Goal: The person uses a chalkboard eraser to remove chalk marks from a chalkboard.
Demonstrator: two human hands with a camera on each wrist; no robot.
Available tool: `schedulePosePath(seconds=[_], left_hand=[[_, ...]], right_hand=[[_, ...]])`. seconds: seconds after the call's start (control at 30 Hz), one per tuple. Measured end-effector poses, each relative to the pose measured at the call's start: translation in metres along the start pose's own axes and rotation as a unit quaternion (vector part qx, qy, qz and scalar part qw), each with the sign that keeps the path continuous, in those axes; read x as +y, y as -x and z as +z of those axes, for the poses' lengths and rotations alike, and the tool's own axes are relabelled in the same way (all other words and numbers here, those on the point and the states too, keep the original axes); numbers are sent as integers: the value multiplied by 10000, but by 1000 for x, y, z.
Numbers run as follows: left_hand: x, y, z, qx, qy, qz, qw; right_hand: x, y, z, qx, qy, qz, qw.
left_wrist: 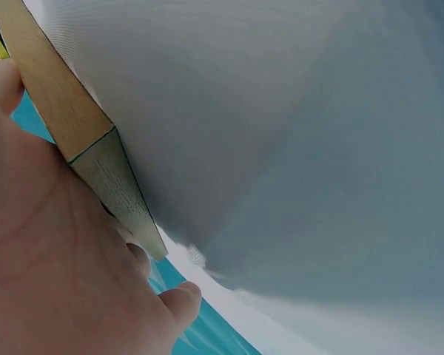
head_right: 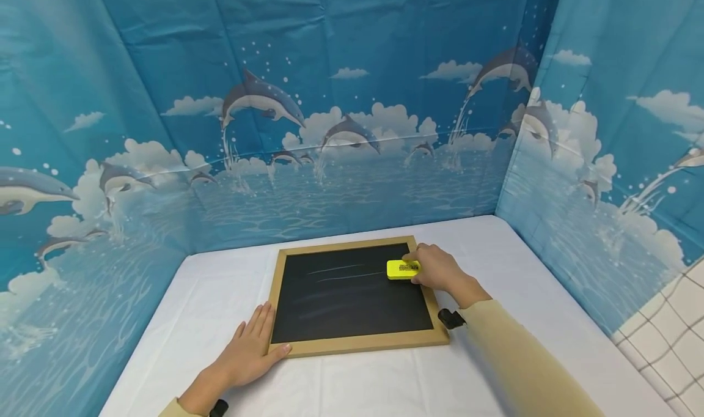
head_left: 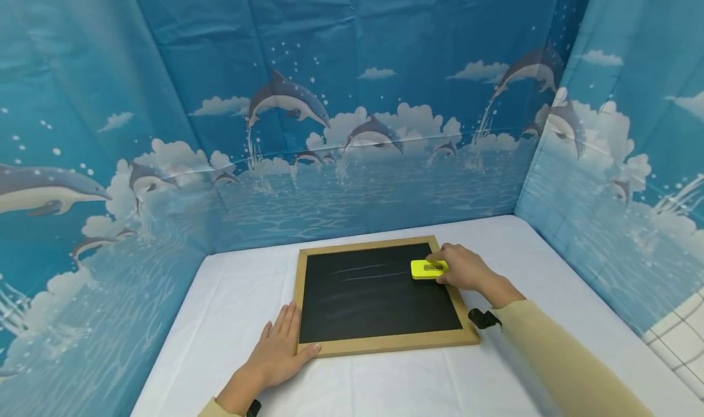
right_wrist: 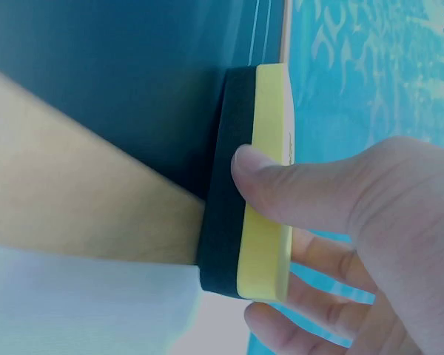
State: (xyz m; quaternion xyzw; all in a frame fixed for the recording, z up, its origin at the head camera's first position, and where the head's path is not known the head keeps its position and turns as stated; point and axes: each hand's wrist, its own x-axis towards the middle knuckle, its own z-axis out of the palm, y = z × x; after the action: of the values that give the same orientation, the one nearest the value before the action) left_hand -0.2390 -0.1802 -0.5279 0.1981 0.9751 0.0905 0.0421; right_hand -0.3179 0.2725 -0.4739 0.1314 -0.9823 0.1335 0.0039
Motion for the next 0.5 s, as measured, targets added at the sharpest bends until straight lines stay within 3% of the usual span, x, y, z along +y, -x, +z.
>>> schedulePosePath(seconds=[0.23,0.5], left_hand=[[1,1,-1,6,9,-2,10000],[0,0,-1,-62,19,-84,9999]], right_hand=[[1,-5,3,-77,-39,-39,10000],[-27,-19,15,3,-49,-205,9998]])
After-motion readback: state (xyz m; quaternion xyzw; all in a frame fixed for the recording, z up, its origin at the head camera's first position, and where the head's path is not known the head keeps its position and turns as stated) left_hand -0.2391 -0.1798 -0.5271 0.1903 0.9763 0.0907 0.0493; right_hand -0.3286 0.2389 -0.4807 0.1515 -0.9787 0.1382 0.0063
